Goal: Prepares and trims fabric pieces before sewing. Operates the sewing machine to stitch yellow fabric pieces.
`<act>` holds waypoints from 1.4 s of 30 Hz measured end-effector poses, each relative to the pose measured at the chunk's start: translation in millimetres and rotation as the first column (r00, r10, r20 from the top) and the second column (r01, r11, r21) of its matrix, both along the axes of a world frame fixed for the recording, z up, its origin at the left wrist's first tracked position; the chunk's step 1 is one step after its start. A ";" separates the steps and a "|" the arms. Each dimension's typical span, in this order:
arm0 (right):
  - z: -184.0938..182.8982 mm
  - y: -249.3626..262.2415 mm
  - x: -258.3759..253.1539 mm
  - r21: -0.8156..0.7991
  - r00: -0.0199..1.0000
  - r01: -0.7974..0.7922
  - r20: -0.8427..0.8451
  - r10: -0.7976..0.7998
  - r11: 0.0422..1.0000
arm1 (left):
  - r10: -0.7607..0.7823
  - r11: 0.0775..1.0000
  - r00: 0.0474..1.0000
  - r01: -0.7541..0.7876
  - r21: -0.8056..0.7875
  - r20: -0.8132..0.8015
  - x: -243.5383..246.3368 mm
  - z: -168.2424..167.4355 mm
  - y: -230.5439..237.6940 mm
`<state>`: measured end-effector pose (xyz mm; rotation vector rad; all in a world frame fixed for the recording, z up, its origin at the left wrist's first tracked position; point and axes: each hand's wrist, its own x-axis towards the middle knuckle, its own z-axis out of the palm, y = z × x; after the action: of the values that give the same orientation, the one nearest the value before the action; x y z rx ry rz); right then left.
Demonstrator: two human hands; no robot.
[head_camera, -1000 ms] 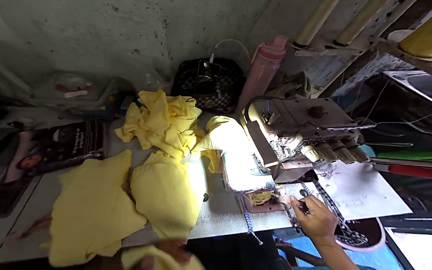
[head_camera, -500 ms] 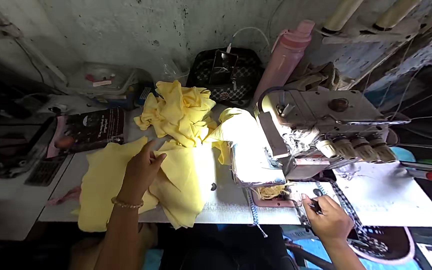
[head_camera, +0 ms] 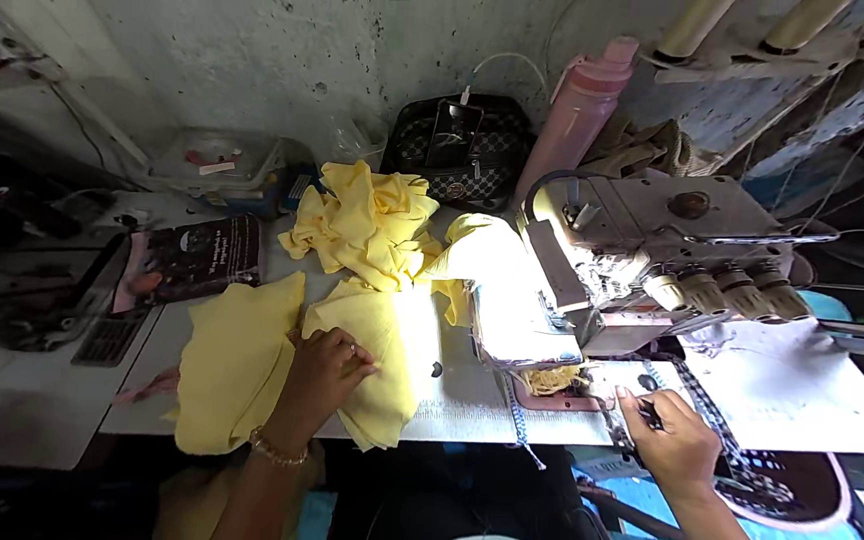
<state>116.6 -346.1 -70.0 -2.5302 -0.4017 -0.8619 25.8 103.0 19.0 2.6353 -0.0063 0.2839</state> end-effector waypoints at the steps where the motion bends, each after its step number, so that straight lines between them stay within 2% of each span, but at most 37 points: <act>1: 5.0 5.6 -3.9 0.039 0.999 -0.041 0.010 0.041 0.998 | 0.004 1.000 1.000 -0.004 0.000 0.024 0.4 -2.0 0.8; 4: 25.6 36.2 -18.8 0.172 0.962 -0.272 0.073 0.264 0.947 | 0.015 1.000 0.999 -0.014 -0.006 0.044 0.2 -5.8 2.5; 7: 45.3 86.0 -33.1 0.338 0.848 -0.516 0.067 0.526 0.787 | 0.047 0.998 0.998 -0.045 -0.035 0.044 -1.5 -5.6 2.1; 10: 64.4 144.3 -38.5 0.431 0.705 -0.658 0.066 0.706 0.618 | 0.095 0.992 0.983 -0.080 -0.098 0.156 -7.1 6.1 -5.2; 12: 80.5 179.9 -38.0 0.450 0.629 -0.706 0.044 0.776 0.546 | 0.088 0.991 0.971 -0.064 -0.117 0.220 -17.8 24.6 -14.8; 15: 106.5 218.4 -41.1 0.482 0.510 -0.733 -0.075 0.857 0.479 | 0.045 0.986 0.956 0.003 -0.164 0.289 -41.6 47.8 -32.5; 19: 114.4 234.0 -51.0 0.539 0.441 -0.736 -0.079 0.894 0.411 | 0.021 0.954 0.949 0.076 -0.291 0.315 -66.5 49.5 -31.8; 21: 114.0 228.5 -56.8 0.549 0.405 -0.748 -0.068 0.912 0.373 | 0.106 0.933 0.957 -0.002 -0.359 0.270 -84.0 46.2 -5.8; 23: 114.7 218.0 -62.3 0.548 0.380 -0.760 -0.063 0.923 0.350 | 0.313 0.914 0.922 -0.227 -0.337 0.227 -103.0 43.2 40.7; 25: 118.3 207.7 -66.7 0.542 0.358 -0.774 -0.051 0.932 0.326 | 0.452 0.871 0.886 -0.413 -0.265 0.103 -112.6 34.0 87.8; 28: 127.2 198.2 -71.8 0.540 0.301 -0.791 -0.066 0.951 0.288 | 0.418 0.864 0.904 -0.426 -0.268 -0.088 -104.1 7.6 121.0; 31: 132.5 195.8 -80.7 0.551 0.247 -0.790 -0.116 0.962 0.269 | 0.411 0.879 0.905 -0.425 -0.217 -0.109 -99.1 4.2 127.0; 35: 135.2 189.1 -87.6 0.571 0.203 -0.776 -0.177 0.963 0.269 | 0.410 0.883 0.910 -0.413 -0.222 -0.065 -99.3 -1.9 133.0; 37: 129.1 183.9 -87.7 0.545 0.219 -0.787 -0.192 0.957 0.289 | 0.435 0.873 0.900 -0.431 -0.228 -0.036 -97.4 -0.3 130.6; 42: 110.2 174.1 -86.9 0.366 0.421 -0.811 -0.173 0.890 0.455 | 0.542 0.831 0.789 -0.555 -0.043 0.289 -81.5 9.8 102.6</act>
<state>29.7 -172.0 40.2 -1.7612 -1.2586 -0.0188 -55.7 205.6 28.7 2.5541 0.6783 0.8753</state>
